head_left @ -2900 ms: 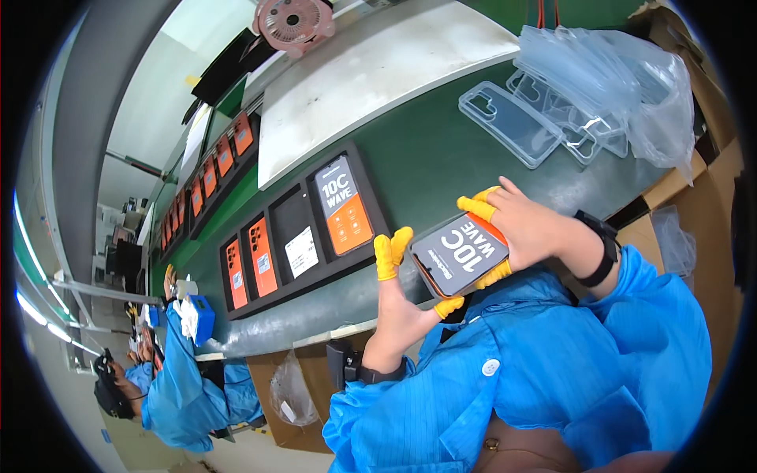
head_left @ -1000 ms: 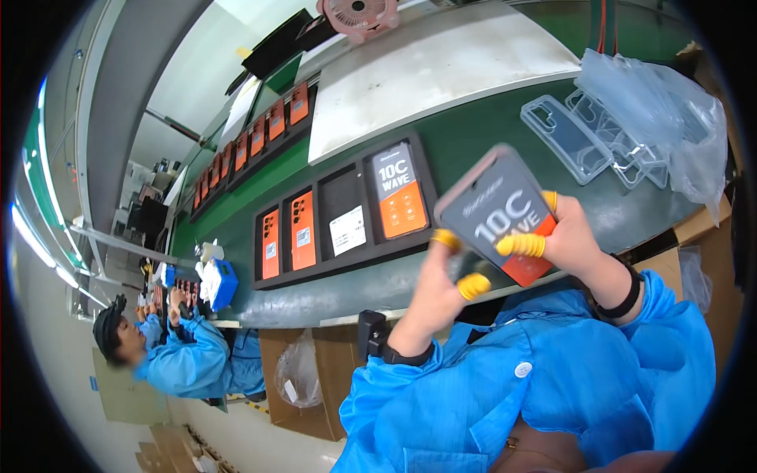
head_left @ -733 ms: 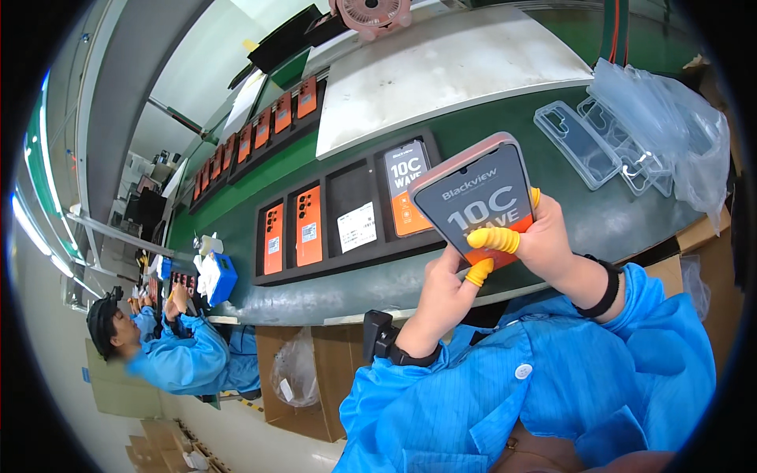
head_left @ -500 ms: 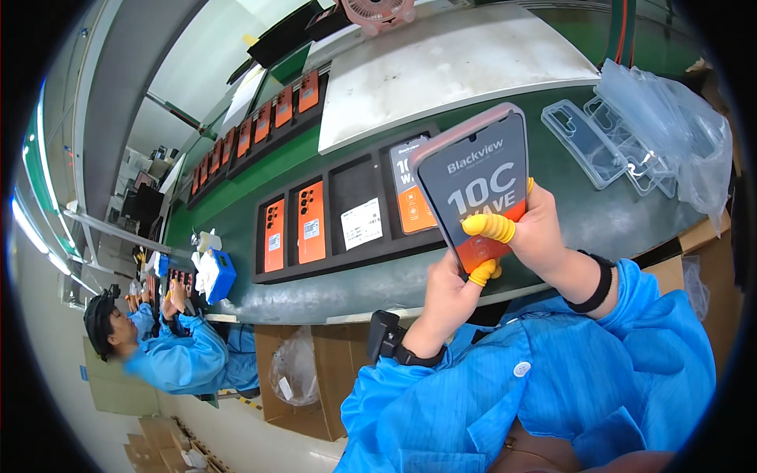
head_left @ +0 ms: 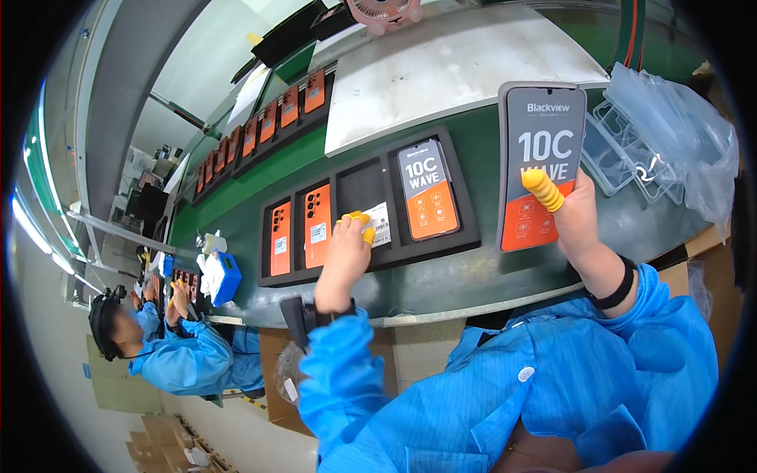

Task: Fitting protective cases onto smartphone units on an electronics assembly line.

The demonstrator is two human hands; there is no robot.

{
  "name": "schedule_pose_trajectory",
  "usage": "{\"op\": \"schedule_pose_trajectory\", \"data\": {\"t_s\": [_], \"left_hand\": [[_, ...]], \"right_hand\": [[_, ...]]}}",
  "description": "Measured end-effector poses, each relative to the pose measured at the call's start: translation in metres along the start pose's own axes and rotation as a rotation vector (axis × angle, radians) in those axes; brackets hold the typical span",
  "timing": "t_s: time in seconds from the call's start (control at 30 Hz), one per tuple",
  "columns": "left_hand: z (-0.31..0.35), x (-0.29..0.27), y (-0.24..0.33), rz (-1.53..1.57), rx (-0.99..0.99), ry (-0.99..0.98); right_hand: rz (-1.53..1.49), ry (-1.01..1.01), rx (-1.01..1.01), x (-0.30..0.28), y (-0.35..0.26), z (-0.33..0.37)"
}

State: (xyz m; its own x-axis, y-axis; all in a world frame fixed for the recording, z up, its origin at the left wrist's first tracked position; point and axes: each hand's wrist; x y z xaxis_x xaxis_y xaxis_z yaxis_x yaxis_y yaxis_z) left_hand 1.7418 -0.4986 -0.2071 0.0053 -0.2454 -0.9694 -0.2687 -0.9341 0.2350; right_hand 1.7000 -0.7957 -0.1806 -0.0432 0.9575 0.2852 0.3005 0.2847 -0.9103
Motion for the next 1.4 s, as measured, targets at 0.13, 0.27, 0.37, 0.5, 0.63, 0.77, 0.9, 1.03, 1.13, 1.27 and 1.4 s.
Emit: {"op": "schedule_pose_trajectory", "data": {"t_s": [0.13,0.27,0.37,0.5,0.63,0.77,0.9,1.03,1.13,1.27,1.4], "left_hand": [[-0.035,0.015,-0.04,-0.131,0.239,-0.174],[-0.068,0.016,-0.047,-0.209,0.166,-0.119],[-0.079,0.018,-0.052,-0.192,0.255,-0.006],[-0.055,0.004,0.021,0.46,0.153,0.14],[0.019,0.024,0.101,1.172,0.27,-0.071],[0.021,-0.001,0.109,1.749,0.118,0.144],[0.016,0.006,0.13,1.348,0.079,0.075],[-0.029,0.008,0.09,1.336,0.105,0.077],[-0.026,0.006,0.07,1.005,0.077,0.172],[-0.029,-0.01,0.032,0.324,0.192,0.084],[-0.031,-0.029,0.014,0.029,0.159,-0.162]], "right_hand": [[-0.014,-0.035,0.018,0.006,0.005,0.003],[-0.029,-0.085,0.066,0.009,0.001,0.006],[-0.033,-0.088,0.034,0.007,-0.001,0.007],[-0.06,-0.027,0.084,0.005,-0.003,0.003],[0.074,-0.222,0.254,0.034,-0.016,-0.002],[0.071,-0.412,0.195,0.015,0.015,-0.015],[0.213,-0.351,-0.06,0.04,0.045,-0.014],[0.338,-0.342,0.277,0.033,0.041,-0.055],[0.433,-0.303,0.095,0.027,0.055,-0.056],[0.559,-0.386,-0.06,0.036,0.065,-0.052],[0.44,-0.431,0.078,0.035,0.058,-0.058]]}}
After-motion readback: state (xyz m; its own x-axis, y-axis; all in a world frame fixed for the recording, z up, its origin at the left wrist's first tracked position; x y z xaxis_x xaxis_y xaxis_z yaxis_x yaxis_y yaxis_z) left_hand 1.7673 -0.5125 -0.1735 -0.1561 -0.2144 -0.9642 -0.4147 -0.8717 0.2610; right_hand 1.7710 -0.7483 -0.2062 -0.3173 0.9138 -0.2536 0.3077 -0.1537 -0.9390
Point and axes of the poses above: each hand's wrist, its own z-axis away from the middle knuckle, its own x-axis out of the palm, y = z × x, and after that the axes turned 10 degrees about -y, right-handed
